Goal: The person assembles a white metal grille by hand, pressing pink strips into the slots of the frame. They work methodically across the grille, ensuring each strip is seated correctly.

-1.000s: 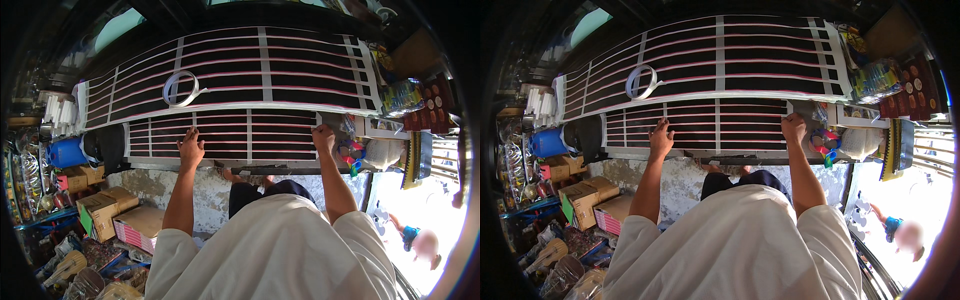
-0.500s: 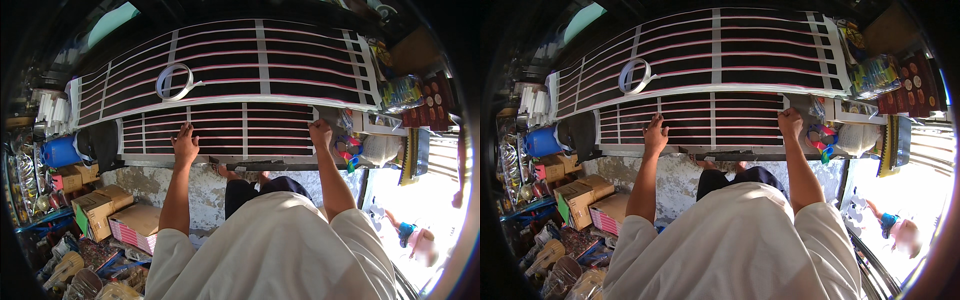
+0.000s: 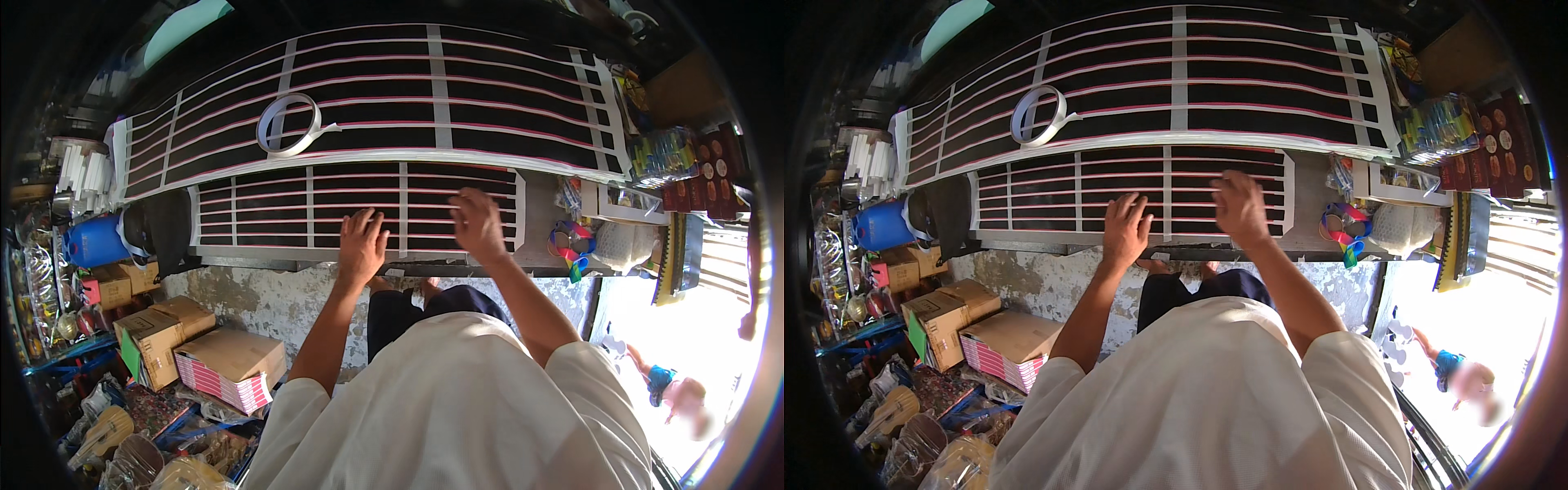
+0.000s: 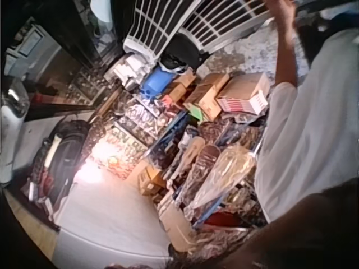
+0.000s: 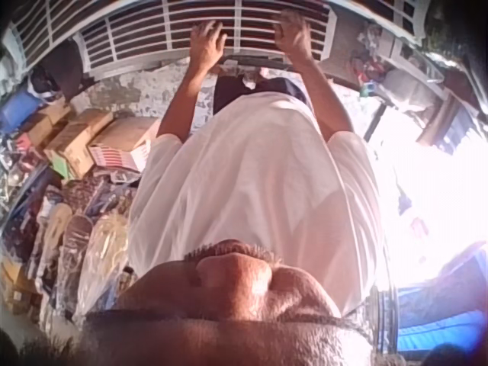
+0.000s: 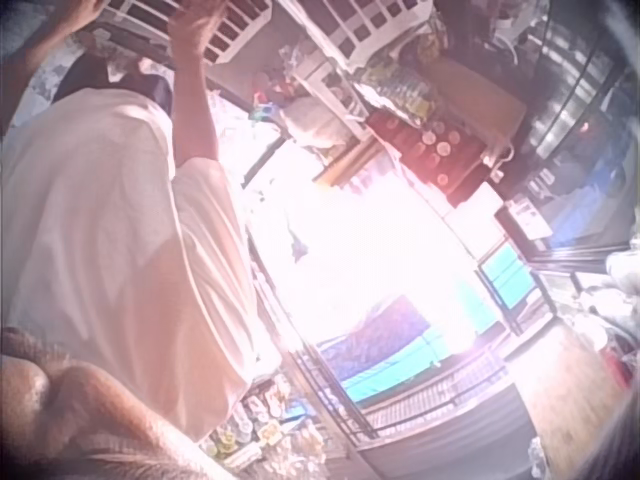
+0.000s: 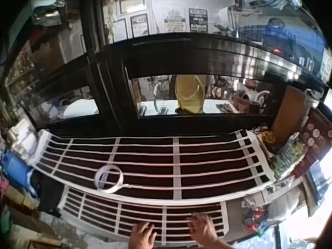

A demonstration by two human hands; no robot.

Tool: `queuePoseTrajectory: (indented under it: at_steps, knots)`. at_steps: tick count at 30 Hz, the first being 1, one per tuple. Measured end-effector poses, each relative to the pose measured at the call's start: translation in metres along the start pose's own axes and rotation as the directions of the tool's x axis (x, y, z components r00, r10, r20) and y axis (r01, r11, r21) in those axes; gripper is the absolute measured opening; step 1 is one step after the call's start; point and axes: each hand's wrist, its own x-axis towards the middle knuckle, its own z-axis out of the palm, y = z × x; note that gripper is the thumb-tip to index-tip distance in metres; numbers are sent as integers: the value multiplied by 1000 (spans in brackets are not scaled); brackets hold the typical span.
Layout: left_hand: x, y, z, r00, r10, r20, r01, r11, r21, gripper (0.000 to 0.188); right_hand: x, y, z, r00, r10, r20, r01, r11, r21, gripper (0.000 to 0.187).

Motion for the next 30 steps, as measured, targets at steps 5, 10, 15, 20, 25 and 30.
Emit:
queuePoseTrajectory:
  at_steps: [5, 10, 15, 20, 25, 30]
  knots:
    - [17, 17, 8, 998, -12, 62, 15, 999, -48, 46, 5, -41, 33, 988, -101, 117, 95, 994, 57, 33]
    - [18, 20, 8, 999, -13, 41, 15, 998, -57, 47, 9, -47, 47, 985, -99, 141, 95, 995, 33, 34]
    - [19, 22, 8, 999, -29, 44, 32, 998, -59, 46, 7, -47, 49, 984, -92, 155, 91, 996, 8, 35]
    - [17, 23, 9, 999, -28, 41, 30, 998, -53, 45, 5, -50, 46, 978, -85, 190, 98, 994, -56, 39]
    - [16, 21, 12, 999, -22, 49, 23, 999, -37, 44, 3, -53, 46, 977, -101, 189, 126, 984, -126, 41]
    - [16, 20, 12, 995, -37, 93, 41, 998, -40, 44, 2, -53, 47, 978, -98, 186, 124, 983, -133, 43]
